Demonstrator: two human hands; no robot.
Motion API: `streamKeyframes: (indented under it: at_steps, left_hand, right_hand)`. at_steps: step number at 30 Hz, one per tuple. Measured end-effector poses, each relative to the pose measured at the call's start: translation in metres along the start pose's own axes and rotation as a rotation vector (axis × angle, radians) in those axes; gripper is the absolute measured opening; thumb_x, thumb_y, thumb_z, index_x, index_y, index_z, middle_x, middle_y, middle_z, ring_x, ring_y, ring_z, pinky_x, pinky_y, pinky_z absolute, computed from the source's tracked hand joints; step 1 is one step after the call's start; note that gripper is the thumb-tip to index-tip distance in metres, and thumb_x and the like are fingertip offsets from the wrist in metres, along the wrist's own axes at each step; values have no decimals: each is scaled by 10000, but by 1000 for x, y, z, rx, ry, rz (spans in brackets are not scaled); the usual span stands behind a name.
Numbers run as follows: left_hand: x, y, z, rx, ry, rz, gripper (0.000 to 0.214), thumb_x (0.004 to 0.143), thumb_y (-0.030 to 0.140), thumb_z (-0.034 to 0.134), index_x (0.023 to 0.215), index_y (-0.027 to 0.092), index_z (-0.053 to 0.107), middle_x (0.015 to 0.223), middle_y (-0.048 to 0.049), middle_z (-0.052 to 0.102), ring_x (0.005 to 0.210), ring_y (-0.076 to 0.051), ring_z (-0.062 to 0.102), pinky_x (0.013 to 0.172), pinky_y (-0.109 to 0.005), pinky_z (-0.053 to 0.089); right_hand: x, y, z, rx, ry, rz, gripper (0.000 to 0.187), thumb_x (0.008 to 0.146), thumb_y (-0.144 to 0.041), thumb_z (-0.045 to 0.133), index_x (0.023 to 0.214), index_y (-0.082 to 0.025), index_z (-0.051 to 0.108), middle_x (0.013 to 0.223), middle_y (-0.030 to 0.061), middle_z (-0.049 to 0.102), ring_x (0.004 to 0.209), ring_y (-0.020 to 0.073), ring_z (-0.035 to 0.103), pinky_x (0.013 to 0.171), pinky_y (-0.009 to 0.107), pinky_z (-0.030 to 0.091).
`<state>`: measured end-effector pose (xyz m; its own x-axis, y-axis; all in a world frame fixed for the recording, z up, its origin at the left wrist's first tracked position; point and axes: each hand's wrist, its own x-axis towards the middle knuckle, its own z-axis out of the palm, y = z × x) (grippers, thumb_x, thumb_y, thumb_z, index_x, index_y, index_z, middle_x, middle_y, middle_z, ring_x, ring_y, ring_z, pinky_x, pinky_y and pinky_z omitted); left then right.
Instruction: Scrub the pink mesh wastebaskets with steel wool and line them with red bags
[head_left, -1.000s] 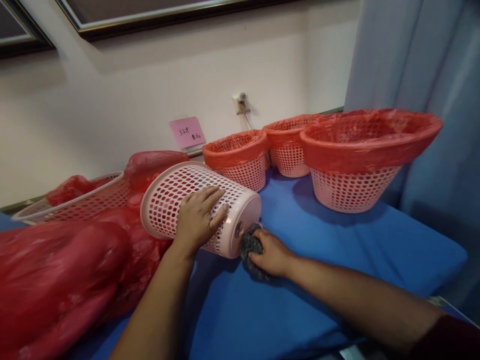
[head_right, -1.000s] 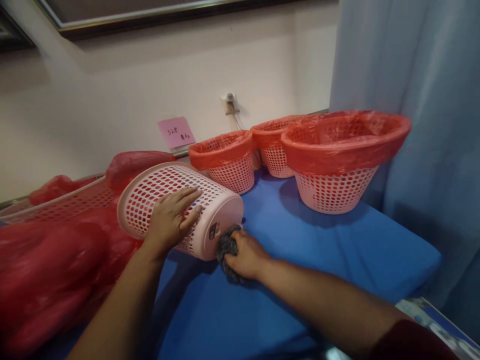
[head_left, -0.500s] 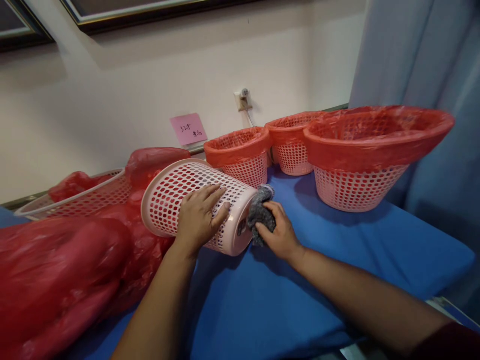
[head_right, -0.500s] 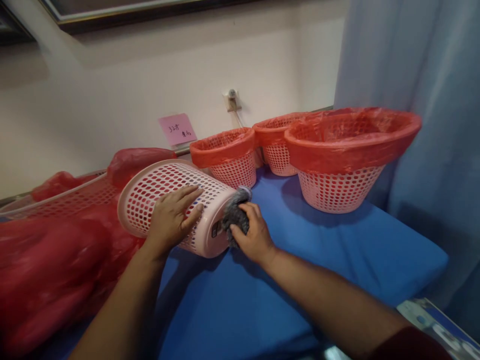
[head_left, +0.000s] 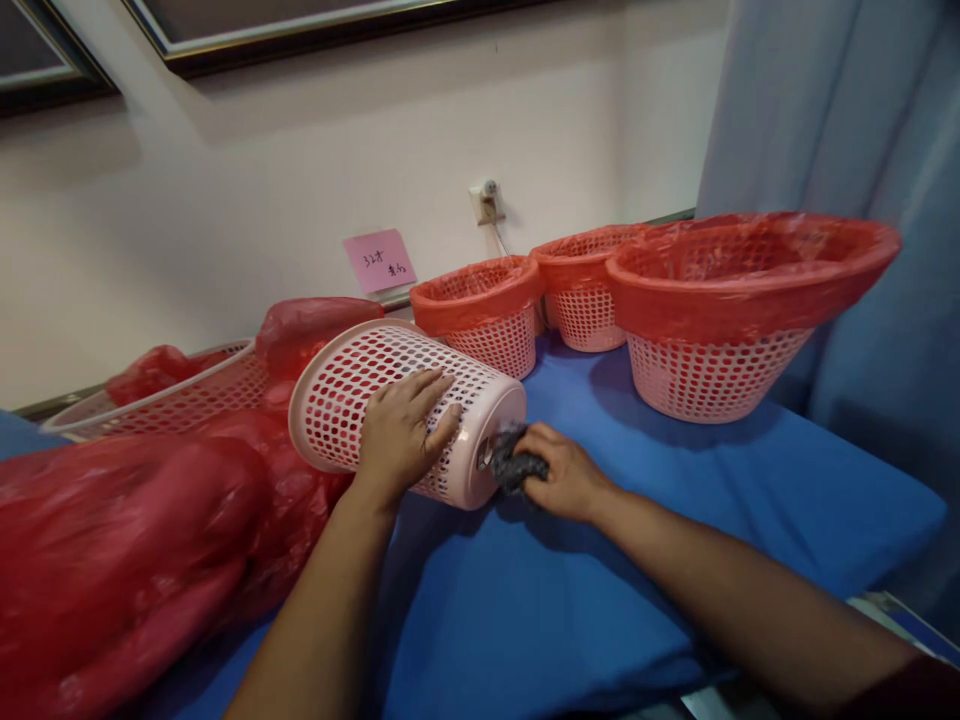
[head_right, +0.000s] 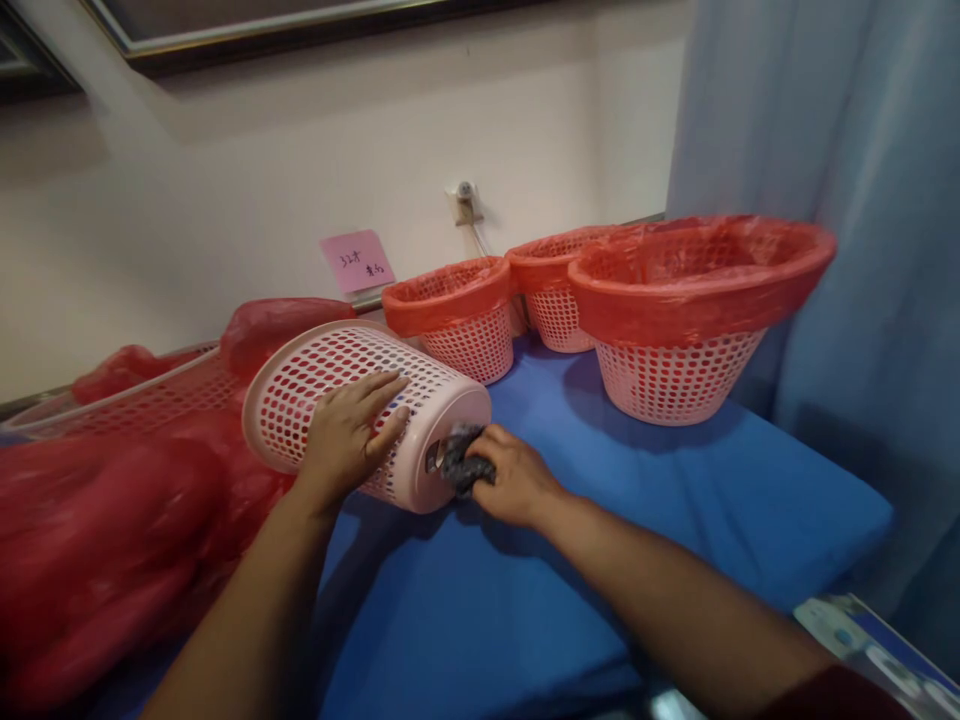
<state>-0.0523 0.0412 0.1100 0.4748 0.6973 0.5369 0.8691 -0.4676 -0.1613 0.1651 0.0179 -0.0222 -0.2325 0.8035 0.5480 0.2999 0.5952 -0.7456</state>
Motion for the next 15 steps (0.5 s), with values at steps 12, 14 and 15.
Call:
streamKeyframes:
  at_steps: [12, 14, 15]
  left_hand:
    - [-1, 0, -1, -21, -9, -21, 448, 980, 465, 462, 1315, 260, 679, 1384, -92, 675, 1282, -321, 605, 1082, -512, 410]
    - [-2, -1, -1, -12, -14, -24, 462, 980, 472, 455, 1308, 240, 684, 1385, -103, 674, 1284, -329, 602, 1075, -519, 413]
    - [-2, -1, -1, -8, -15, -26, 471, 981, 474, 450, 1306, 228, 686, 1384, -110, 675, 1284, -334, 602, 1071, -524, 415]
  right_hand:
    - [-14, -7, 12, -278, -183, -353, 383, 778, -102, 635, 1124, -261, 678, 1254, 80, 575, 1102, 249, 568, 955, 415, 518]
    - [-13, 0, 16, -407, -275, -264, 342, 777, -72, 613, 1053, -255, 697, 1216, 73, 601, 1064, 246, 571, 920, 408, 522]
    - [-11, 5, 17, -446, -284, -189, 330, 777, -64, 606, 1034, -250, 698, 1213, 72, 606, 1056, 243, 573, 911, 401, 524]
